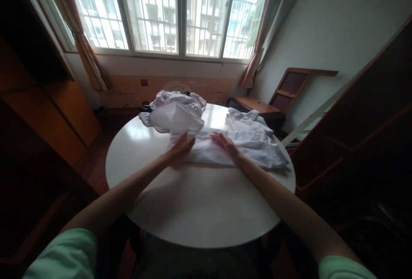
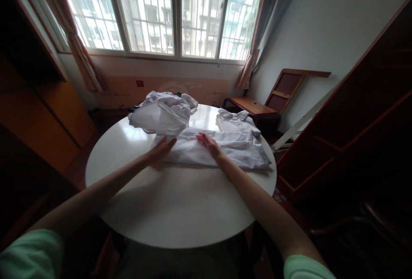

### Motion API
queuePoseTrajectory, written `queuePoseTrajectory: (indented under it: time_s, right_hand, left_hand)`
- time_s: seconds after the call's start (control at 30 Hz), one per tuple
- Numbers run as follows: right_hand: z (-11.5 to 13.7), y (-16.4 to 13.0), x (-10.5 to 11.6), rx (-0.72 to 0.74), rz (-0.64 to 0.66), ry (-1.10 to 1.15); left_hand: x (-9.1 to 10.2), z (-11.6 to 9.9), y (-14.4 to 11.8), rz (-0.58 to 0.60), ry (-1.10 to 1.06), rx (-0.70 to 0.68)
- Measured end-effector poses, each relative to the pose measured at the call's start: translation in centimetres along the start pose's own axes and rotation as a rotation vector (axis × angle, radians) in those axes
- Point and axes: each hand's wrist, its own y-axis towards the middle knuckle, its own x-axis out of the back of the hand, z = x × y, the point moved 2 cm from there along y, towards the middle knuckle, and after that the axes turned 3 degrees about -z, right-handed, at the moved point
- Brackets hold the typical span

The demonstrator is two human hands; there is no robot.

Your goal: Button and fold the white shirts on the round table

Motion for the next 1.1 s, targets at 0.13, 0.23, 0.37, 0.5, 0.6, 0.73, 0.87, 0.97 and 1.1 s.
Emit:
queuePoseTrajectory:
  time_s: [0.13,0.23,0.37,0.5,0.6,0.73,0.87,0.97,1.1]
  right_hand:
    - [0.1,-0.1,0.5,-0.131,-0.079,0.415]
    - [0.3,-0.1,0.4,-0.143,-0.078,0.439]
    - [-0.3,0.3,0.1,-0.083,-0.102,0.246]
    - [-0.6,0.6,-0.3,0.01,-0.043,0.132]
    - [-0.2,0.4,-0.4,-0.03,0.001,0.201]
    - [1.1,-0.4,-0.3,-0.081,-0.007,0.359]
    - [1.6,-1.0,0.1,-0.138,-0.063,0.406]
    - [1.3,-1.0,0.3,-0.226,-0.056,0.432]
    - [0.9,-0.9,0.6,-0.269,-0.104,0.448]
  left_hand:
    - [-3.1,-1.7,-1.4,0.277,0.27,-0.29]
    - [-3.3,-1.7,-1.7,0.288,0.311,-0.382]
    - [-3.0,-1.5,-1.5,0.251,0.278,-0.418]
    - [-2.9,-1.9,-1.3,0.182,0.218,-0.423]
    - [-2.6,-2.5,-1.0,0.09,0.144,-0.425]
    - [-2.4,-4.1,-0.1,-0.081,0.107,-0.378]
    - [-3.5,-6.2,-0.1,0.027,0.176,-0.416]
    - [-4.6,-7.7,-1.2,0.098,0.192,-0.546]
    - [-4.7,-8.5,-2.2,0.078,0.149,-0.677]
